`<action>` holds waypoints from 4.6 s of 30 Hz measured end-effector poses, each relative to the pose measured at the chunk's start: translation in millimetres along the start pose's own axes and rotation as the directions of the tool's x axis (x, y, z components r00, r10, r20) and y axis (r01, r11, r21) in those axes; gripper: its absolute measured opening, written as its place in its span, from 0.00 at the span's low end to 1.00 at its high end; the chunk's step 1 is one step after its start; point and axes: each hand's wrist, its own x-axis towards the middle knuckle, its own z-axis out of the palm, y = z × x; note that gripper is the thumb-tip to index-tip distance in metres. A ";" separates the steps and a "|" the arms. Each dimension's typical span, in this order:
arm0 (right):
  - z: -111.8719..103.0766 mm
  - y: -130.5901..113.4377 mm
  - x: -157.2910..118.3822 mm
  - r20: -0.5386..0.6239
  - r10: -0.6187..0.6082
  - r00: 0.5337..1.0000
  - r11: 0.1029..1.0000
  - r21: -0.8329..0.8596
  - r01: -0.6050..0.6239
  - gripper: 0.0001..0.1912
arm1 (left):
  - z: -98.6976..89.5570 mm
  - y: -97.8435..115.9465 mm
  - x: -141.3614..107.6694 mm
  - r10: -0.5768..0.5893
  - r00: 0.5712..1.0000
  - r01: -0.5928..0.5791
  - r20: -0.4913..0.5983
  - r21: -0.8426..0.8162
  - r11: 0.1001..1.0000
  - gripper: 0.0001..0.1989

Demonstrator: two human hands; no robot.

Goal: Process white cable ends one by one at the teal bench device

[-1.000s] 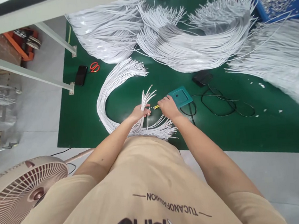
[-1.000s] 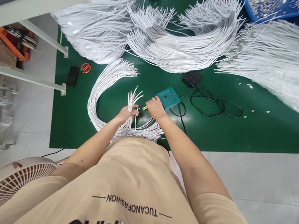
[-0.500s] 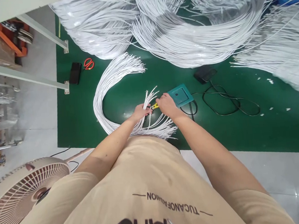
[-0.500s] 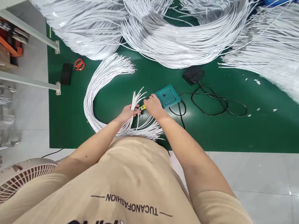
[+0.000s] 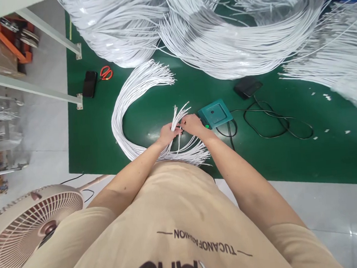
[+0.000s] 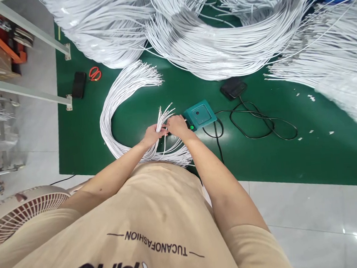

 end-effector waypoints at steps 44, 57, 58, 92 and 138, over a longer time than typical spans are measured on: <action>-7.5 43.1 -29.4 -0.287 -0.226 0.931 0.921 -0.374 0.108 0.21 | 10.0 7.7 0.2 -0.196 0.980 0.198 0.036 -0.064 0.978 0.19; -3.6 27.9 -42.6 -0.411 -0.173 0.895 0.966 -0.247 0.073 0.23 | -13.3 17.4 -13.8 -0.095 0.993 0.103 0.069 -0.136 0.985 0.25; -1.2 15.8 -46.8 -0.346 -0.261 0.901 0.953 -0.241 0.183 0.22 | -16.6 17.8 -15.2 -0.079 0.994 0.089 0.078 -0.148 0.985 0.25; 14.5 -72.7 -56.8 -0.129 0.280 0.951 0.489 0.872 -0.026 0.10 | -55.6 37.3 -76.6 0.122 0.982 -0.090 0.143 -0.212 0.973 0.25; 8.3 -86.2 -69.3 0.113 0.178 0.978 -0.332 0.942 -0.048 0.07 | -54.0 34.9 -87.4 0.214 0.976 -0.204 0.030 -0.193 0.960 0.19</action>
